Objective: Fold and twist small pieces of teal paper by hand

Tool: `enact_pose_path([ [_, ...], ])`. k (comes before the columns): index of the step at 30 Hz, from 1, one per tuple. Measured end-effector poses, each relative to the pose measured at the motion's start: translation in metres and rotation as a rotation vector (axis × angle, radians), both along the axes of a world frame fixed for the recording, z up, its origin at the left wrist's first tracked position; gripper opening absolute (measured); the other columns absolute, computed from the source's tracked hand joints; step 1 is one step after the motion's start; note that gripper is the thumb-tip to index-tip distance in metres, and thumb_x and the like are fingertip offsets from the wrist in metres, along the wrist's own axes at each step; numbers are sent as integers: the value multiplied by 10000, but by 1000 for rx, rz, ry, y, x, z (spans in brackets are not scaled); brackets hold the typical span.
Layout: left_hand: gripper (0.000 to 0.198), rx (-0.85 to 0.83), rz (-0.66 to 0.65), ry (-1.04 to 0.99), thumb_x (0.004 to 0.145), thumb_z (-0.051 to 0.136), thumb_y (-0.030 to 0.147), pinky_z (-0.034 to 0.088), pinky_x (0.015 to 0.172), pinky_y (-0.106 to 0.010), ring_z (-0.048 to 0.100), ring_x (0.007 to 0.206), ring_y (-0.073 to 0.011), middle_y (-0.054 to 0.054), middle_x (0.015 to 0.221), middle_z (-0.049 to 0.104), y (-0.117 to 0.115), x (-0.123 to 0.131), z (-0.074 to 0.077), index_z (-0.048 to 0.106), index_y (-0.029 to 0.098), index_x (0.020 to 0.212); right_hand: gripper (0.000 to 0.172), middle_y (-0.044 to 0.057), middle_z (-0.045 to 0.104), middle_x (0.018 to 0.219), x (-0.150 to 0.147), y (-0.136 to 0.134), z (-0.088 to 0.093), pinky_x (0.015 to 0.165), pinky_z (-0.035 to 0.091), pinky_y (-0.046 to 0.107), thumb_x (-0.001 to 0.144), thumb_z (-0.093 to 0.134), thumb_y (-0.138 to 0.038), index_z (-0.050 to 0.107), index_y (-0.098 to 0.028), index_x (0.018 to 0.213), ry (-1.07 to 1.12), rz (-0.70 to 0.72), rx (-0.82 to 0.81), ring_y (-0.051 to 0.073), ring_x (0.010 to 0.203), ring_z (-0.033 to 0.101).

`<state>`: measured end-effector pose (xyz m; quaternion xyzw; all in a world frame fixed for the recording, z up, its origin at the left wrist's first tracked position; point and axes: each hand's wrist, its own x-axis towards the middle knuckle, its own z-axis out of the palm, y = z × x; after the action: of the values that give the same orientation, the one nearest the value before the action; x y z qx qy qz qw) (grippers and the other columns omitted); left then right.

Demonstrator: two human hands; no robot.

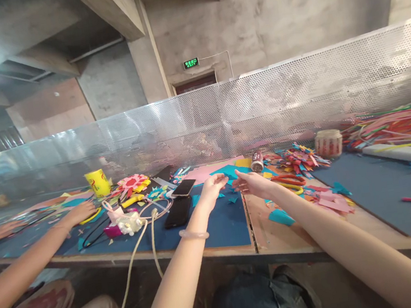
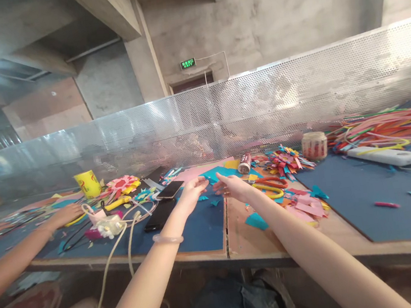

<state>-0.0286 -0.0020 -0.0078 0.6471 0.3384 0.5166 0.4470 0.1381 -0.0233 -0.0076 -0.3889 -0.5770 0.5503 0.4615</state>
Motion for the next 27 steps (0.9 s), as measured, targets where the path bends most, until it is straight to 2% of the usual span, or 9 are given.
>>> enact_pose_path([
  [3, 256, 40, -74, -21, 637, 661, 317, 405, 670, -237, 542, 748, -119, -27, 820, 598, -1, 1, -1, 583, 148, 814, 379, 54, 623, 760, 5, 0, -3, 609, 440, 256, 783, 451, -520, 569, -162, 743, 47, 270, -126, 125, 670, 574],
  [6, 237, 63, -121, -11, 643, 659, 291, 407, 657, -228, 543, 746, -115, -25, 818, 596, -2, 1, 0, 583, 149, 817, 256, 17, 598, 720, 7, -1, -3, 609, 430, 236, 764, 543, -419, 555, -166, 722, 147, 362, -174, 98, 631, 552],
  [9, 281, 56, -142, -7, 656, 652, 277, 417, 645, -225, 553, 780, -126, -46, 872, 600, -3, 2, 0, 582, 154, 899, 211, 8, 582, 704, 7, -2, -4, 579, 423, 229, 732, 602, -364, 551, -159, 719, 194, 346, -168, 91, 601, 538],
  [12, 325, -15, -129, -45, 682, 634, 279, 431, 626, -230, 572, 809, -145, -71, 922, 598, -2, 2, -1, 558, 160, 974, 228, 19, 583, 711, 4, -2, -4, 559, 418, 233, 732, 599, -377, 554, -154, 734, 195, 246, -104, 98, 600, 542],
  [15, 261, -77, -118, -70, 730, 581, 334, 435, 606, -231, 590, 810, -155, -81, 927, 604, -1, 3, -3, 555, 152, 915, 230, 22, 592, 727, 0, -1, -4, 554, 412, 236, 735, 592, -385, 553, -158, 720, 179, 123, -41, 102, 603, 547],
  [18, 305, -95, -114, -88, 749, 535, 428, 433, 585, -229, 597, 799, -162, -81, 868, 616, 0, 4, -3, 554, 145, 862, 227, 20, 593, 743, -2, -1, -3, 547, 404, 223, 725, 605, -377, 557, -157, 702, 181, 58, -19, 95, 609, 548],
  [22, 337, -63, -109, -80, 723, 559, 453, 428, 581, -220, 595, 815, -165, -69, 840, 623, -3, 4, 0, 562, 148, 868, 240, 36, 583, 733, -3, -4, 0, 538, 402, 216, 734, 591, -380, 552, -148, 691, 160, 54, 0, 99, 613, 539],
  [27, 318, -5, -102, -44, 704, 598, 387, 428, 583, -213, 597, 826, -163, -67, 898, 622, -5, 3, 1, 577, 163, 929, 267, 20, 554, 659, -4, -5, -1, 574, 417, 245, 739, 575, -406, 528, -152, 676, 174, 171, -13, 103, 583, 524],
])
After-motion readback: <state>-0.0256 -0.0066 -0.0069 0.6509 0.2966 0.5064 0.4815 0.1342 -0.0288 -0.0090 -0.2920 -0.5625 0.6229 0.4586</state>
